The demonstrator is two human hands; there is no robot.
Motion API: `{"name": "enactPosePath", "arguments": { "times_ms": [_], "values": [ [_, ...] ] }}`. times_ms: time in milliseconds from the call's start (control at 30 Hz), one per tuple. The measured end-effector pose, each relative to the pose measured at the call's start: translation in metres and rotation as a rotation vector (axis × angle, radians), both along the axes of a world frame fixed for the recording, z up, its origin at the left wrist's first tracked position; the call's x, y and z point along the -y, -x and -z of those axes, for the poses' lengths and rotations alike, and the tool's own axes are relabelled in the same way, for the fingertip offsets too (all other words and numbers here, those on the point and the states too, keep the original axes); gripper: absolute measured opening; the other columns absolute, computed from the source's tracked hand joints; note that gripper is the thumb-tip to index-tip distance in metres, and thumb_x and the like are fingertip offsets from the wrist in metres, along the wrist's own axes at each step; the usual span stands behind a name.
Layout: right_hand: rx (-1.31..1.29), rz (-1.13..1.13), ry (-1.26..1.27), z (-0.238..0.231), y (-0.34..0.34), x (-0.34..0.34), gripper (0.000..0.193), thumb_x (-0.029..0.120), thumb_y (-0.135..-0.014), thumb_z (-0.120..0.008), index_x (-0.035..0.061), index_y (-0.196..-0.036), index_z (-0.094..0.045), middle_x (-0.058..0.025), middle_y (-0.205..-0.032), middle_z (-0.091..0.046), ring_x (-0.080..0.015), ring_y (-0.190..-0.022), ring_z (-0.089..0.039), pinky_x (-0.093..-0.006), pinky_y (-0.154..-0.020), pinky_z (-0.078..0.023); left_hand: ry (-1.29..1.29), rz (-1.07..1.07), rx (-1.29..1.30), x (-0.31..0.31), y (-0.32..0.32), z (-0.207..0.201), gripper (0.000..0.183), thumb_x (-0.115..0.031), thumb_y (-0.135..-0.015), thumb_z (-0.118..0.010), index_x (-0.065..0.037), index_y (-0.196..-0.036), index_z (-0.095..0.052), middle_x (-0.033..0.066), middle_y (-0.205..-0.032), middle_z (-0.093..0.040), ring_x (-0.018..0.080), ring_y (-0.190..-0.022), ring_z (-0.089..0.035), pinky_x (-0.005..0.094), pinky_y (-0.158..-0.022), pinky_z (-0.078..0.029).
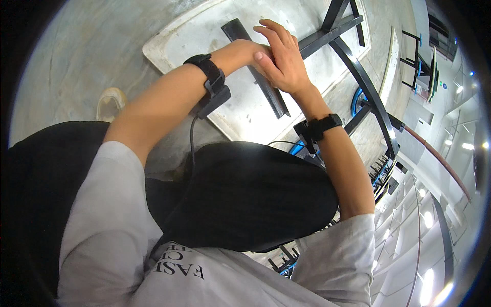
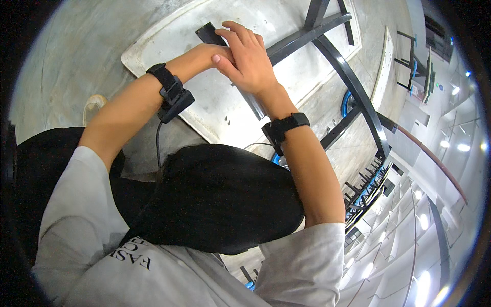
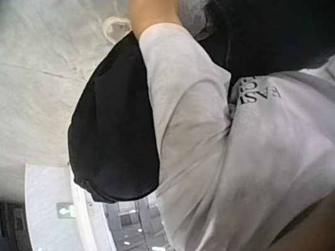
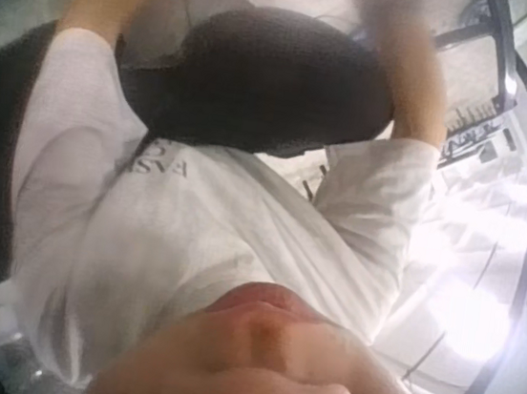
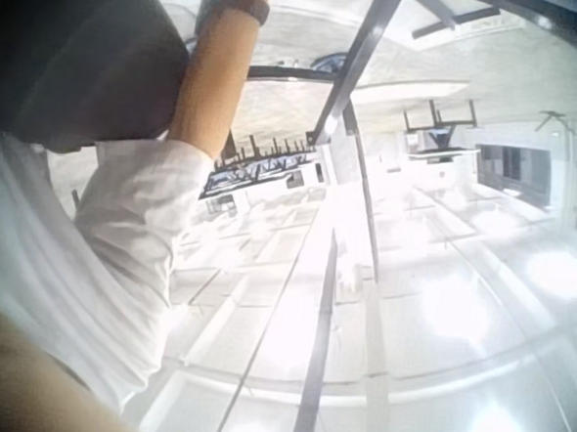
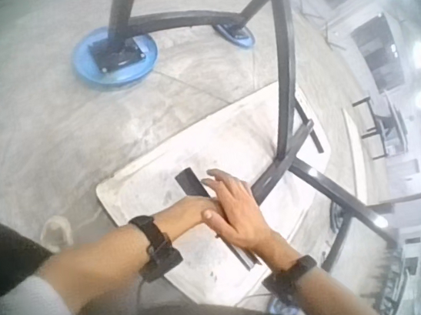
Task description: The person uses a screwdriver to tighten and adjust screws on a black metal table frame. They move around the frame while it rests upside down on the floor, applying the tool to various connection points.
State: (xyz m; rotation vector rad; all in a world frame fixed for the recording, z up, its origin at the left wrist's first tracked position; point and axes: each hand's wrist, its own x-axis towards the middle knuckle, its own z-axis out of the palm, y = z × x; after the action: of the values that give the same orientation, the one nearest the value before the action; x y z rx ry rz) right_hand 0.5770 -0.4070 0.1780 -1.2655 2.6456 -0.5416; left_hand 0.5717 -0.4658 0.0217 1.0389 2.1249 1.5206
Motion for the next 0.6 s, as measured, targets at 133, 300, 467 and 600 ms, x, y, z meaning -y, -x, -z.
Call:
{"name": "enactPosePath", "arguments": {
  "times_ms": [133,300,467,600],
  "values": [
    [-0.029,-0.019,-0.053,0.002,0.001,-0.008,0.044,0.034,-0.083,-0.043,0.0029,-0.114,-0.048,-0.0172,-0.122,-0.043,-0.0325,-0.111,-0.041,-0.0386,-0.095,-0.029,-0.251,-0.094,-0.303,-0.001,-0.003,-0.02,0.029,-0.03,-0.074,-0.059,-0.007,-0.091,-0.058,0.0111,-0.096,-0.061,0.0216,-0.086,-0.058,0.0327,-0.075,-0.045],
    [0.072,0.696,0.25,0.023,-0.001,-0.008,0.039,0.029,-0.084,-0.044,-0.0033,-0.105,-0.052,-0.0223,-0.115,-0.047,-0.0365,-0.103,-0.046,-0.0391,-0.089,-0.035,0.038,-0.553,0.011,0.0,-0.031,-0.076,0.022,-0.03,-0.065,-0.061,-0.008,-0.062,-0.059,0.0132,-0.062,-0.06,0.035,-0.065,-0.058,0.0428,-0.072,-0.043],
    [0.058,0.969,0.131,0.03,-0.001,-0.018,0.043,0.032,-0.086,-0.044,-0.0053,-0.104,-0.054,-0.0216,-0.109,-0.051,-0.0323,-0.102,-0.049,-0.0352,-0.088,-0.037,-0.035,-0.685,-0.036,-0.006,-0.042,-0.079,0.02,-0.028,-0.065,-0.061,-0.009,-0.058,-0.058,0.0104,-0.06,-0.06,0.0296,-0.065,-0.059,0.04,-0.071,-0.043],
    [0.015,0.729,0.109,0.025,-0.006,-0.028,0.043,0.032,-0.085,-0.045,-0.0047,-0.106,-0.052,-0.0215,-0.112,-0.048,-0.0326,-0.104,-0.048,-0.0357,-0.088,-0.037,-0.002,-0.393,-0.096,-0.01,-0.027,-0.064,0.023,-0.028,-0.067,-0.06,-0.007,-0.077,-0.061,0.0128,-0.07,-0.063,0.028,-0.074,-0.061,0.0356,-0.076,-0.044]
  ]
}}
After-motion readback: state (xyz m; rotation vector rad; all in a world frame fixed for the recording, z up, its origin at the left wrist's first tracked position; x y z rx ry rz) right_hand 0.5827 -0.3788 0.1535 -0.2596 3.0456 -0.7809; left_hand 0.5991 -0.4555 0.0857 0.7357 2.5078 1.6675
